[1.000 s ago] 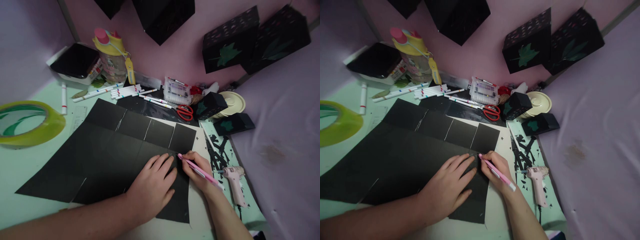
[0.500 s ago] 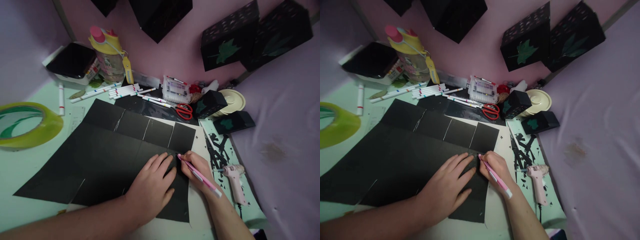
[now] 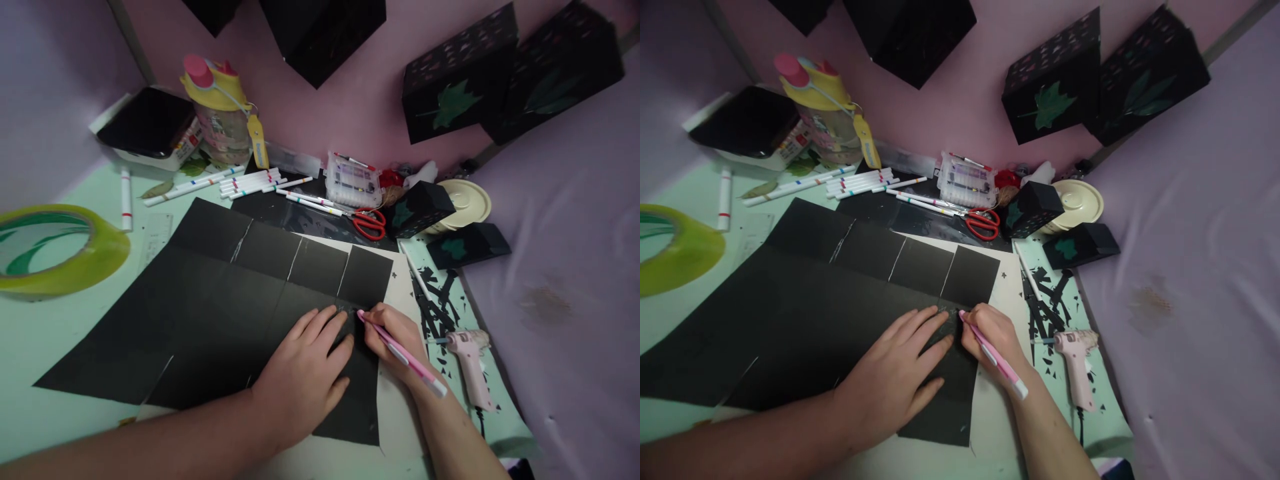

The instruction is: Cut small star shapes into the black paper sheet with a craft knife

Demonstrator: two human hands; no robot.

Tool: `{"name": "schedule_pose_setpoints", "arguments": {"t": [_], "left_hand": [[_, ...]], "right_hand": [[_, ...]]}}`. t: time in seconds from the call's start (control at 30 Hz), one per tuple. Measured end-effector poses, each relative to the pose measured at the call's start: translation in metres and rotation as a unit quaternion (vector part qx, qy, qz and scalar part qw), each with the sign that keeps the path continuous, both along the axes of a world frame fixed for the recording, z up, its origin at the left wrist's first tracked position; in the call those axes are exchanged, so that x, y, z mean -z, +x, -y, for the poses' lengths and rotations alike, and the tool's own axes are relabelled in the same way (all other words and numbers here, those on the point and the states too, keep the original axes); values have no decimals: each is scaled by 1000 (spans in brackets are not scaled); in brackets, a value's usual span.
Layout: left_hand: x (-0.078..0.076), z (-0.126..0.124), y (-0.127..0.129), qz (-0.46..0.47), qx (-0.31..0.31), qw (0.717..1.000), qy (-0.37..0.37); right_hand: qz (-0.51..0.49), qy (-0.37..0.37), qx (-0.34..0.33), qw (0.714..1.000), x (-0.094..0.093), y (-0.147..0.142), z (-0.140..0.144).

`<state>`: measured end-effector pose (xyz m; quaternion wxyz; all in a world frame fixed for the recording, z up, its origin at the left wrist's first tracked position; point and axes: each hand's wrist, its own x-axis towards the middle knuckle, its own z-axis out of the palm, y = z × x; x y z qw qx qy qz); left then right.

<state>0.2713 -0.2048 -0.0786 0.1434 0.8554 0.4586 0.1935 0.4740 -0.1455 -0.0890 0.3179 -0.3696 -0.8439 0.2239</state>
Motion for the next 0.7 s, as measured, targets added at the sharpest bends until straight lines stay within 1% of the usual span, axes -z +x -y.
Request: {"name": "schedule_pose_setpoints", "arguments": {"t": [0.33, 0.5, 0.7], "left_hand": [[3, 0, 1, -7, 1, 1000, 15], [3, 0, 1, -18, 5, 999, 28], [4, 0, 1, -7, -1, 1000, 15]], "right_hand": [[-2, -2, 4, 1000, -2, -2, 1], [-2, -9, -1, 1000, 1, 0, 1], [10, 1, -11, 1000, 3, 1, 0]]}}
